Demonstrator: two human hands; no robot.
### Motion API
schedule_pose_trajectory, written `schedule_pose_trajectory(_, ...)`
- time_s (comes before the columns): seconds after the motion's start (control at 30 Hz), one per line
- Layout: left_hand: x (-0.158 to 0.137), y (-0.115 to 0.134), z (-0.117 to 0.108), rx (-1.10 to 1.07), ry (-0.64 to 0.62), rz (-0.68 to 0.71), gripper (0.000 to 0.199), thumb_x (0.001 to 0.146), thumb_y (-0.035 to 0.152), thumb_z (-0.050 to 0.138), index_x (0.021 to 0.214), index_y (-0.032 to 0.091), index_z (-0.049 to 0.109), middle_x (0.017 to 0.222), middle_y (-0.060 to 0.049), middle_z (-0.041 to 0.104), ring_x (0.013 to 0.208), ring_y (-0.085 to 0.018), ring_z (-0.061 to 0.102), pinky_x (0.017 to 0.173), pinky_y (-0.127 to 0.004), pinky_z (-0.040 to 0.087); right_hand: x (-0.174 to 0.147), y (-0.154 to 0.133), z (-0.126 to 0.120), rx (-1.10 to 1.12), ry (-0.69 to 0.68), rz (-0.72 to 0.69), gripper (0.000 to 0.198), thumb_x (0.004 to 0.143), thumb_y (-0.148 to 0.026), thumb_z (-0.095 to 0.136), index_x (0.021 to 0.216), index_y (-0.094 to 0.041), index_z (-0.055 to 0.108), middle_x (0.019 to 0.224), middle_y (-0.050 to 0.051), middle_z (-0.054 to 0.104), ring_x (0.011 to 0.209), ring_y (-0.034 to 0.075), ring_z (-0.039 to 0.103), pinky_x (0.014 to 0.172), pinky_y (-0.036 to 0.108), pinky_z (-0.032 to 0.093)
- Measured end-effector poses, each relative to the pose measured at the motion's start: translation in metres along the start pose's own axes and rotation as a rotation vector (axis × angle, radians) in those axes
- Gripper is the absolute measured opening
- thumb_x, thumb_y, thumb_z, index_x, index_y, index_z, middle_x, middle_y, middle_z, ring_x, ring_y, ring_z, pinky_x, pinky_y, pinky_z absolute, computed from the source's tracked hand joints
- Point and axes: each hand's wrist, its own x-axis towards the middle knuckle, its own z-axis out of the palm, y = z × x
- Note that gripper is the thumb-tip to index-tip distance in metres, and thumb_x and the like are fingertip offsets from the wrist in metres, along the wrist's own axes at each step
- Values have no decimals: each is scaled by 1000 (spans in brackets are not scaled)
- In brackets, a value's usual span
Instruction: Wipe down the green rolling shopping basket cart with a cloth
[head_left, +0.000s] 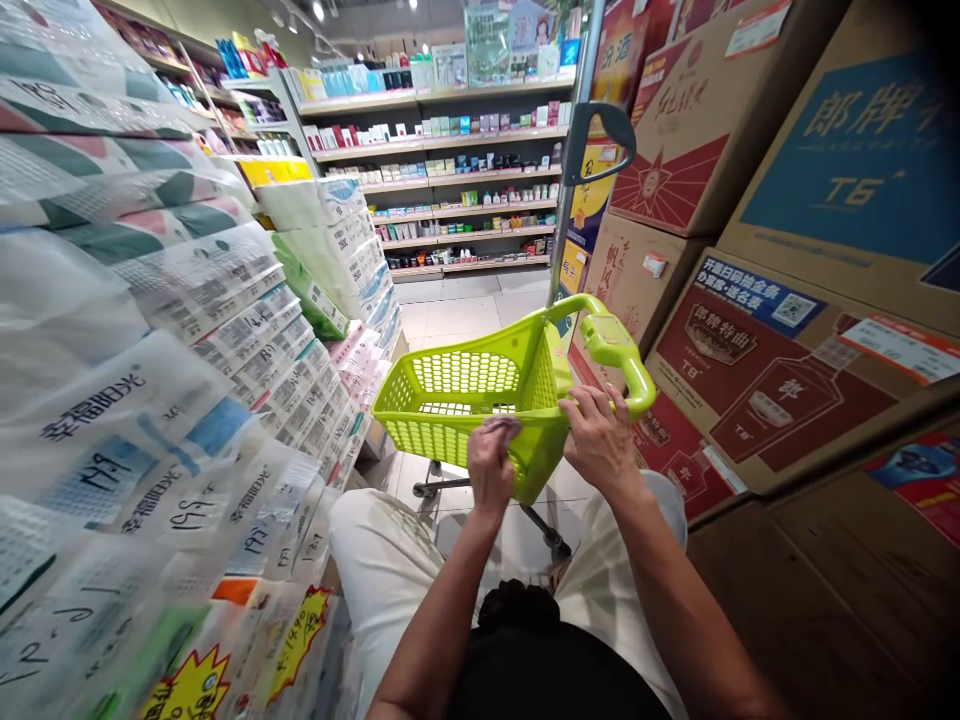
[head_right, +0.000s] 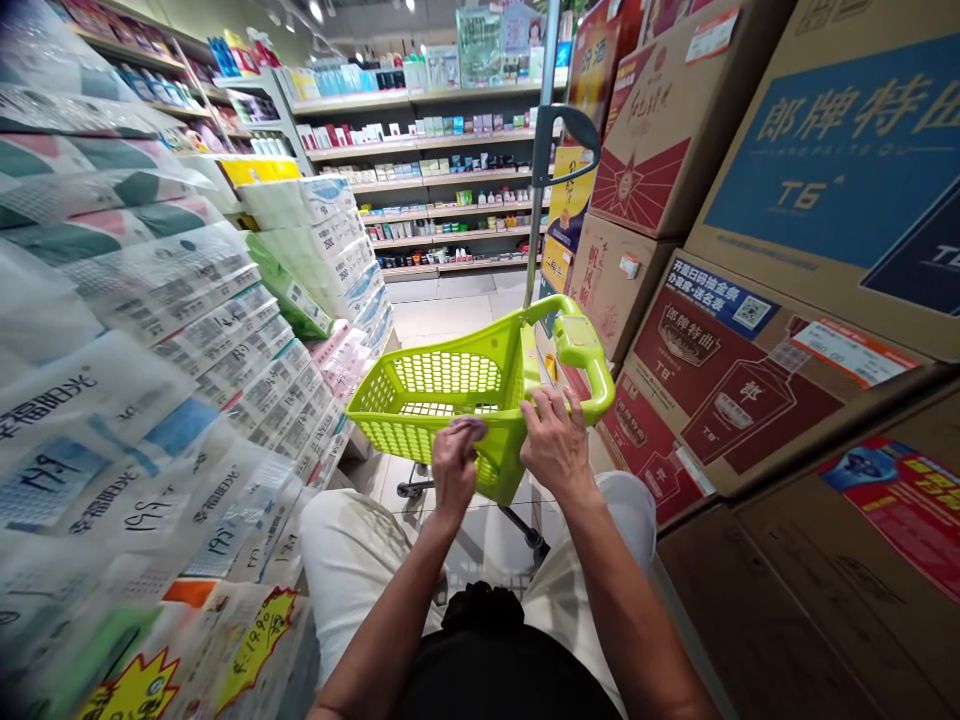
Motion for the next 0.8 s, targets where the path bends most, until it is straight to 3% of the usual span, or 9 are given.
schedule_pose_trajectory(0.17, -6, -20, -3, 57, -27, 20, 57, 82, -1, 51, 127, 27, 73, 118, -11, 67, 113, -26, 61, 100, -44, 55, 1, -7, 10, -37, 29, -42, 36, 80, -10, 55, 113, -18, 69, 124, 12, 71, 125, 27, 54, 125, 45, 18)
schedule_pose_trajectory(0.27, -5, -32, -6, 64, 55, -28, 55, 84, -1, 50, 127, 25, 73, 115, -12, 66, 111, -26, 61, 100, -43, 55, 2, -11, 14, -53, 26, -55, 37, 80, -9, 55, 113, -18, 69, 122, 11, 71, 124, 27, 55, 125, 44, 19)
schedule_pose_trajectory(0.37, -3, -45, -13, 60, -3, 41, 56, 86, 0, 49, 130, 27, 72, 116, -12, 65, 111, -25, 61, 100, -42, 54, 2, -13, 18, -58, 21, -54, 36, 79, -9, 55, 111, -19, 69, 121, 11, 72, 122, 27, 56, 124, 45, 20)
schedule_pose_trajectory(0.5, 0, -64, -22, 85, 94, -75, 53, 84, -1, 50, 123, 23, 75, 114, -13, 64, 110, -27, 61, 101, -44, 55, 0, -14, 23, -68, 14, -44, 36, 79, -10, 56, 112, -19, 68, 121, 10, 72, 123, 27, 56, 123, 46, 20)
schedule_pose_trajectory(0.63, 0, -79, -26, 29, -21, 12, 55, 84, 0, 53, 126, 27, 74, 119, -12, 65, 115, -27, 61, 104, -43, 54, 1, -16, 25, -81, 24, -33, 36, 79, -10, 55, 112, -19, 68, 120, 10, 72, 122, 27, 57, 123, 46, 20)
schedule_pose_trajectory(0.8, 9, -110, -40, 118, 168, -226, 44, 85, 4, 52, 117, 21, 77, 114, -14, 64, 110, -29, 63, 103, -46, 54, 2, -16, 25, -98, 33, -45, 38, 79, -9, 55, 112, -20, 68, 120, 10, 73, 121, 26, 58, 123, 46, 20)
